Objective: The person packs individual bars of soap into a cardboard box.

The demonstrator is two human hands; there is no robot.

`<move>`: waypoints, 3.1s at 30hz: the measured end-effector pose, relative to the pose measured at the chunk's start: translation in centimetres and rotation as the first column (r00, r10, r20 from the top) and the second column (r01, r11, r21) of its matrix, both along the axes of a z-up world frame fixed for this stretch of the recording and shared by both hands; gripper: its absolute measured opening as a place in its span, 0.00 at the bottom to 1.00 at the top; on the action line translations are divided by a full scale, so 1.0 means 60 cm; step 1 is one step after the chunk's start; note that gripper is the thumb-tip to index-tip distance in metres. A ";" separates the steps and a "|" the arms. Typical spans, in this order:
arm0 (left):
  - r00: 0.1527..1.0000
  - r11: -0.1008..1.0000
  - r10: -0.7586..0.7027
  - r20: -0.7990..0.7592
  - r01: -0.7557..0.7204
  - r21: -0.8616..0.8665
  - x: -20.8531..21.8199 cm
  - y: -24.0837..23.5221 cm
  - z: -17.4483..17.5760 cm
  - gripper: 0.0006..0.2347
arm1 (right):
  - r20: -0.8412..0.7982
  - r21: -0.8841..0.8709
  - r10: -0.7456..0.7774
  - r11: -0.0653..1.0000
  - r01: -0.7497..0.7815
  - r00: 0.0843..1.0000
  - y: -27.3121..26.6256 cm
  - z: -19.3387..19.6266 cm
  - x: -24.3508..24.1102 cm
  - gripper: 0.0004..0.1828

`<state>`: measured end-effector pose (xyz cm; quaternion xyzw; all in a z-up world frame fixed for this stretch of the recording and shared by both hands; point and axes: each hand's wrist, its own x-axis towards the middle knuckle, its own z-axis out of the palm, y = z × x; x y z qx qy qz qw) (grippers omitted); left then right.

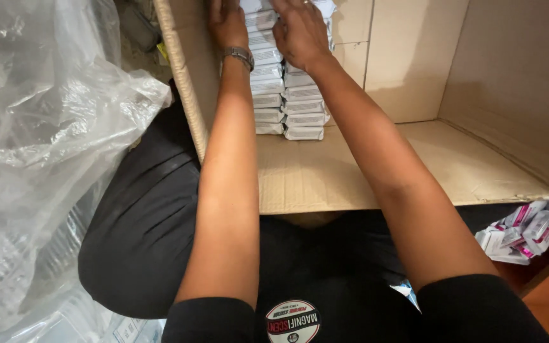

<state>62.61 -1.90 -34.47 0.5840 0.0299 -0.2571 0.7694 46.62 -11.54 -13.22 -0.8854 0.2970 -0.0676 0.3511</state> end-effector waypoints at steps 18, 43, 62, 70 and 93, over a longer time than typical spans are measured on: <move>0.911 0.938 -0.115 0.396 -0.031 0.345 -0.135 -0.154 0.322 0.21 | 0.277 0.254 -0.101 0.967 0.029 0.955 -0.048 0.195 -0.203 0.39; 0.203 0.352 -0.730 0.652 0.930 0.105 -0.968 -0.125 0.692 0.11 | 0.400 0.912 -0.916 0.398 0.098 -0.007 0.100 0.335 -0.942 0.27; -0.009 -0.008 -0.999 0.046 1.000 0.009 -1.129 -0.058 0.259 0.16 | 0.240 0.334 -0.900 0.428 0.840 0.364 0.187 -0.028 -0.994 0.32; 0.007 0.022 -0.985 0.174 0.997 0.080 -1.126 -0.051 0.259 0.18 | 0.033 0.052 -0.857 0.516 0.855 0.515 0.189 -0.003 -1.020 0.19; -0.065 -0.054 -0.989 0.133 0.995 0.088 -1.106 -0.042 0.368 0.18 | 0.009 0.986 -0.994 -0.009 0.164 -0.110 0.217 0.128 -1.082 0.33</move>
